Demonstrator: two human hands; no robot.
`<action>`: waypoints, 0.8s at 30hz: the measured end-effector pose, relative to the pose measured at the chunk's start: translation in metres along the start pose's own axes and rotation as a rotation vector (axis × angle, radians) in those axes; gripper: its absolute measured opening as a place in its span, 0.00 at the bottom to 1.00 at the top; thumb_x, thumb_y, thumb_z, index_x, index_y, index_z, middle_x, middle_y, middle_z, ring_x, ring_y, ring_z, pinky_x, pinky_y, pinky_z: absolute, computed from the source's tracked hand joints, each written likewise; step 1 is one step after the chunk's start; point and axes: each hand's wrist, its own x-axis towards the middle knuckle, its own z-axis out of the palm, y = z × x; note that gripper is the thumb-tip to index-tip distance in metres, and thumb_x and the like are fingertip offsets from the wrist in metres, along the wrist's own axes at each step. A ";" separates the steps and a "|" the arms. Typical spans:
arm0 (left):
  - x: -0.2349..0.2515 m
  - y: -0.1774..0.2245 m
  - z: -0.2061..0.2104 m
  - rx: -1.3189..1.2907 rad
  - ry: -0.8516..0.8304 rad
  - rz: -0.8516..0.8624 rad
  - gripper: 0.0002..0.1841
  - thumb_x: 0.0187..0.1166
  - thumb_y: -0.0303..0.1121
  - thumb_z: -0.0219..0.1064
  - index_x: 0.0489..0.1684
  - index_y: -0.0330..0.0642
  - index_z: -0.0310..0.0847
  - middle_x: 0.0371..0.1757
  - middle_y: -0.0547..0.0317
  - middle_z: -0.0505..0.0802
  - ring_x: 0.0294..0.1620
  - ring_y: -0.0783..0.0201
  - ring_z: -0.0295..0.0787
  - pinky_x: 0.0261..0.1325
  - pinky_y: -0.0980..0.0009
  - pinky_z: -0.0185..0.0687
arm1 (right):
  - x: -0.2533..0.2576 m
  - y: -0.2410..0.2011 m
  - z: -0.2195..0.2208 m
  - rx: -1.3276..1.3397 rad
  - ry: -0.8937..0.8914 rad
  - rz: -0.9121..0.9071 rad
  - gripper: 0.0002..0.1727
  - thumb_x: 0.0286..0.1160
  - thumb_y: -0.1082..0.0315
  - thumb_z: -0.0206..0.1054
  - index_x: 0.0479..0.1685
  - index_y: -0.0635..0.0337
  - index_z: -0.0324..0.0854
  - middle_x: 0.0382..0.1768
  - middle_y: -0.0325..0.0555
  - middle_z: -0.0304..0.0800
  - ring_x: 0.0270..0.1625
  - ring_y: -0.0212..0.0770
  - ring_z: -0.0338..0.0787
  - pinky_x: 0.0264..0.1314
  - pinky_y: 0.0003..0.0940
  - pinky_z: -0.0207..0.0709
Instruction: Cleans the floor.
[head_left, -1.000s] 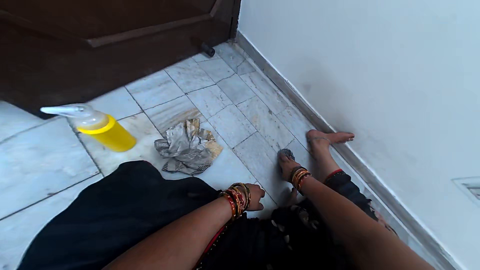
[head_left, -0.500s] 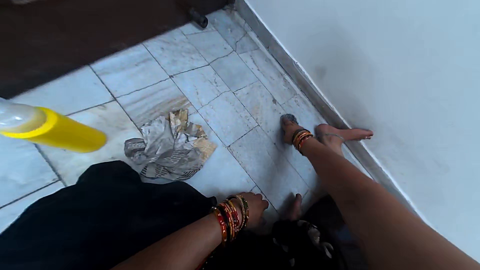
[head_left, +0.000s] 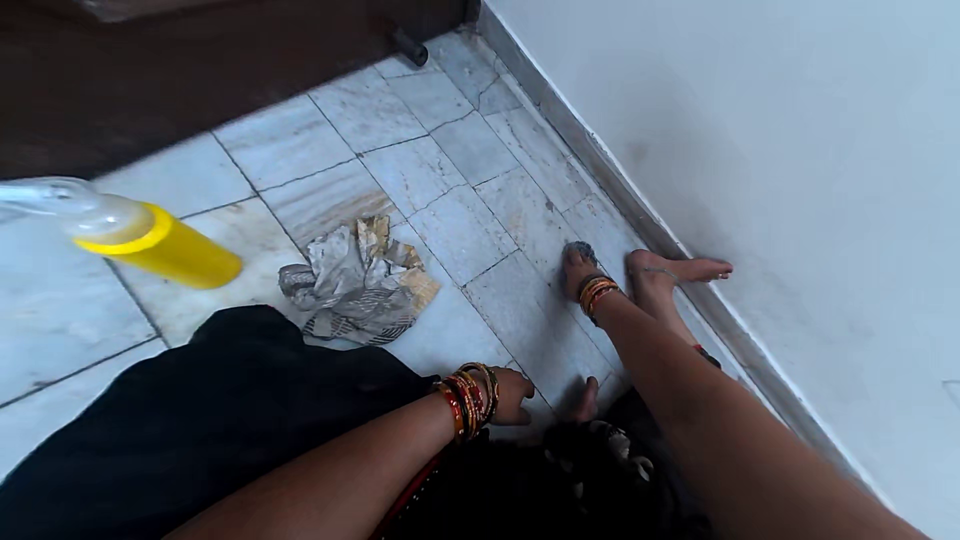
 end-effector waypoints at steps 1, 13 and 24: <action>-0.001 0.002 0.001 0.006 0.007 -0.002 0.30 0.91 0.45 0.58 0.85 0.32 0.66 0.78 0.30 0.80 0.80 0.33 0.75 0.81 0.35 0.64 | -0.006 -0.001 0.008 -0.009 -0.016 0.002 0.39 0.80 0.76 0.63 0.92 0.71 0.52 0.96 0.61 0.40 0.95 0.66 0.51 0.91 0.60 0.54; -0.008 0.012 0.008 0.139 0.033 -0.042 0.30 0.91 0.44 0.58 0.84 0.30 0.66 0.79 0.26 0.77 0.80 0.31 0.74 0.80 0.34 0.66 | -0.003 0.021 0.129 -0.036 0.062 -0.099 0.44 0.75 0.69 0.70 0.94 0.58 0.55 0.98 0.45 0.38 0.97 0.60 0.46 0.87 0.64 0.62; -0.004 0.008 0.001 0.060 -0.005 -0.049 0.29 0.90 0.43 0.59 0.83 0.33 0.68 0.79 0.28 0.77 0.78 0.29 0.76 0.75 0.32 0.70 | 0.058 0.008 0.039 0.051 0.490 -0.288 0.31 0.74 0.70 0.64 0.78 0.75 0.73 0.84 0.73 0.67 0.82 0.71 0.73 0.81 0.65 0.68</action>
